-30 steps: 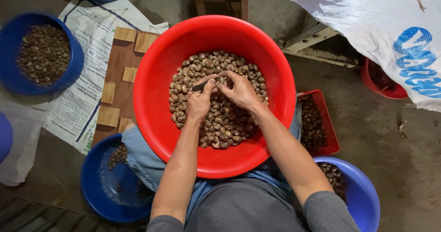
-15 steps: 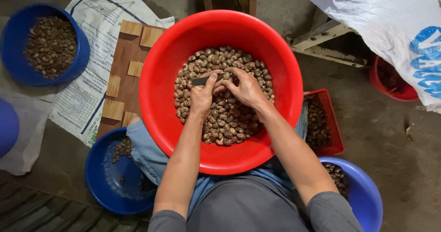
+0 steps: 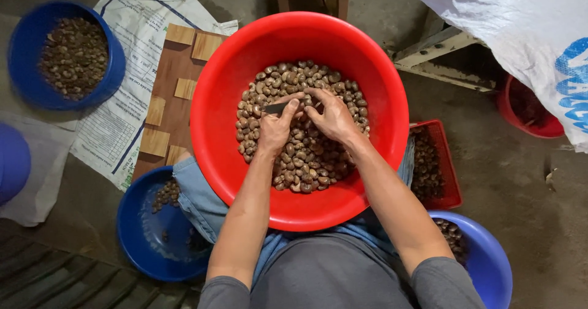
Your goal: A worker manually peels nuts using a small hand tool while sitting on the floor in a factory setting.
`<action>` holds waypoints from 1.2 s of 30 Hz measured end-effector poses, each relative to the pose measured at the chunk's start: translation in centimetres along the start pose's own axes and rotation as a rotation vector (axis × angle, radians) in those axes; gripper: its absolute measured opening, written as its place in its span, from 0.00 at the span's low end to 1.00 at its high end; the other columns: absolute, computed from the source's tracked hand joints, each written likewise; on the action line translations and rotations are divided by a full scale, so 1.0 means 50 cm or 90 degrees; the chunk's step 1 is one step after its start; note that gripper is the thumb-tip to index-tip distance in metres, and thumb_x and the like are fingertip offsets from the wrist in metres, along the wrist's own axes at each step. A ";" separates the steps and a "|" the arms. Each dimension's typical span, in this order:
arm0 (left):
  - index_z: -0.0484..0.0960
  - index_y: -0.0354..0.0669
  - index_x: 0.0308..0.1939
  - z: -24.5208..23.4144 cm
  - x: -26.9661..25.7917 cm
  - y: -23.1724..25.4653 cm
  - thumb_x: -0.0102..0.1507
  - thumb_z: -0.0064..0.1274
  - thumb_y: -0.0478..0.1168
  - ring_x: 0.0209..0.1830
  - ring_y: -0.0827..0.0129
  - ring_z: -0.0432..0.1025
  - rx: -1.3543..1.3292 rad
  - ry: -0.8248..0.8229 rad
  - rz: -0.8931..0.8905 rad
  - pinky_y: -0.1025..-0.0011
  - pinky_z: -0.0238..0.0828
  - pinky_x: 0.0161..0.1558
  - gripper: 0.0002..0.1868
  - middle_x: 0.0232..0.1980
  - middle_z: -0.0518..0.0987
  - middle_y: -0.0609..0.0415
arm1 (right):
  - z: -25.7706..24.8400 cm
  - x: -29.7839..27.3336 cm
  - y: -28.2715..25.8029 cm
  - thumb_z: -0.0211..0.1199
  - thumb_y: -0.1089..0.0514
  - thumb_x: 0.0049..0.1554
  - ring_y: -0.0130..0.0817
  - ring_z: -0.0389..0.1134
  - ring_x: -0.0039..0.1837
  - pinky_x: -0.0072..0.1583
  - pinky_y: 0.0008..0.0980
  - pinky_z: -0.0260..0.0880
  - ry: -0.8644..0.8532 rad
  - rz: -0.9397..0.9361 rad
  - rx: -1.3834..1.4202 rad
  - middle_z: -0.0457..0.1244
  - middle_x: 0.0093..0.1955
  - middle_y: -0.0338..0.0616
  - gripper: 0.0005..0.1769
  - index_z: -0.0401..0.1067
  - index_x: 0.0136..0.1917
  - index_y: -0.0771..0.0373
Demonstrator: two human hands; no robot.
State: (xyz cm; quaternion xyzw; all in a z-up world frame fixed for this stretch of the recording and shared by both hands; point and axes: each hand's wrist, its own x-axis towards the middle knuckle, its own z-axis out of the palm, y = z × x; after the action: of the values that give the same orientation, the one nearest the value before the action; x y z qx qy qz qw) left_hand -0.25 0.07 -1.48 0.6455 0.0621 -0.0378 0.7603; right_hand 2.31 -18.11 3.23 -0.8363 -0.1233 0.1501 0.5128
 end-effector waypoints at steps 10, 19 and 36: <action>0.87 0.42 0.61 -0.004 -0.002 0.003 0.76 0.55 0.46 0.64 0.40 0.75 0.055 -0.047 0.025 0.47 0.84 0.57 0.15 0.60 0.83 0.35 | -0.002 0.007 0.023 0.62 0.60 0.63 0.64 0.66 0.67 0.65 0.70 0.68 -0.007 0.032 0.009 0.64 0.65 0.59 0.25 0.66 0.74 0.61; 0.88 0.38 0.58 -0.001 0.001 -0.011 0.74 0.59 0.44 0.56 0.54 0.82 0.003 0.037 -0.006 0.60 0.85 0.55 0.15 0.54 0.87 0.38 | -0.005 0.007 0.016 0.58 0.58 0.67 0.60 0.69 0.62 0.60 0.67 0.72 -0.015 0.020 0.028 0.65 0.63 0.62 0.21 0.67 0.72 0.63; 0.84 0.46 0.65 -0.007 0.004 -0.039 0.76 0.53 0.51 0.45 0.61 0.86 0.135 0.032 -0.106 0.62 0.87 0.47 0.19 0.44 0.89 0.41 | -0.198 -0.333 0.127 0.67 0.67 0.69 0.52 0.70 0.54 0.58 0.51 0.72 0.597 0.061 -0.190 0.63 0.50 0.57 0.15 0.72 0.67 0.69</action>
State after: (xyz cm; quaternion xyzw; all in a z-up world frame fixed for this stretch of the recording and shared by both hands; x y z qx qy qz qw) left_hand -0.34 0.13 -3.46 0.7156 0.1301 -0.0905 0.6803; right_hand -9.03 -35.05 3.85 -0.8828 0.1393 -0.2382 0.3802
